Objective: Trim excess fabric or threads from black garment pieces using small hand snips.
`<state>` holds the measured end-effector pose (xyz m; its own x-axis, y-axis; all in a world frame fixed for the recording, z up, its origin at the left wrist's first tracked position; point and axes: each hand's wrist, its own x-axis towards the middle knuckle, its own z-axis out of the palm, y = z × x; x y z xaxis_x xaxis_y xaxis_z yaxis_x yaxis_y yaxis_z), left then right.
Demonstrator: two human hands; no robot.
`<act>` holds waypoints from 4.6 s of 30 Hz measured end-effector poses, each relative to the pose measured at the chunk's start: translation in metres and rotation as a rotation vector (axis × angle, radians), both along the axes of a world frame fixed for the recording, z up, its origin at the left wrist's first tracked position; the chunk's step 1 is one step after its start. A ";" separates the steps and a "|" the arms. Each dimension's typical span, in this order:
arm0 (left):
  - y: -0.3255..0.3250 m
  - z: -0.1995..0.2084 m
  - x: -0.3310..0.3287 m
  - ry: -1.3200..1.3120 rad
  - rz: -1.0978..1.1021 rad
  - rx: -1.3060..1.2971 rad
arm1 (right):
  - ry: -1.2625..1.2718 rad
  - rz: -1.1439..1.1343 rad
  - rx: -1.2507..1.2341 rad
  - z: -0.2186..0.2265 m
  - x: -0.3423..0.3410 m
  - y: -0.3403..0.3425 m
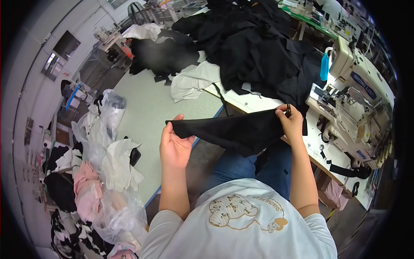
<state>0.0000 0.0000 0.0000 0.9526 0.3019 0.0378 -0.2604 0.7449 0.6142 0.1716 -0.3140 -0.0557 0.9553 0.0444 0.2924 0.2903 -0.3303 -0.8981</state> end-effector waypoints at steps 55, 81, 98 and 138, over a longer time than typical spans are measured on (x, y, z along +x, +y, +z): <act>0.083 -0.077 -0.003 0.552 0.347 1.994 | 0.381 0.644 0.677 0.060 -0.052 -0.031; 0.056 0.103 -0.100 0.002 0.001 1.227 | 0.623 1.362 -0.166 0.133 -0.003 0.082; 0.153 -0.101 0.033 0.597 0.457 2.024 | 0.266 0.589 -0.535 0.060 -0.005 0.160; 0.119 -0.080 0.240 0.035 0.027 1.820 | 0.123 0.675 -0.782 -0.029 -0.007 0.250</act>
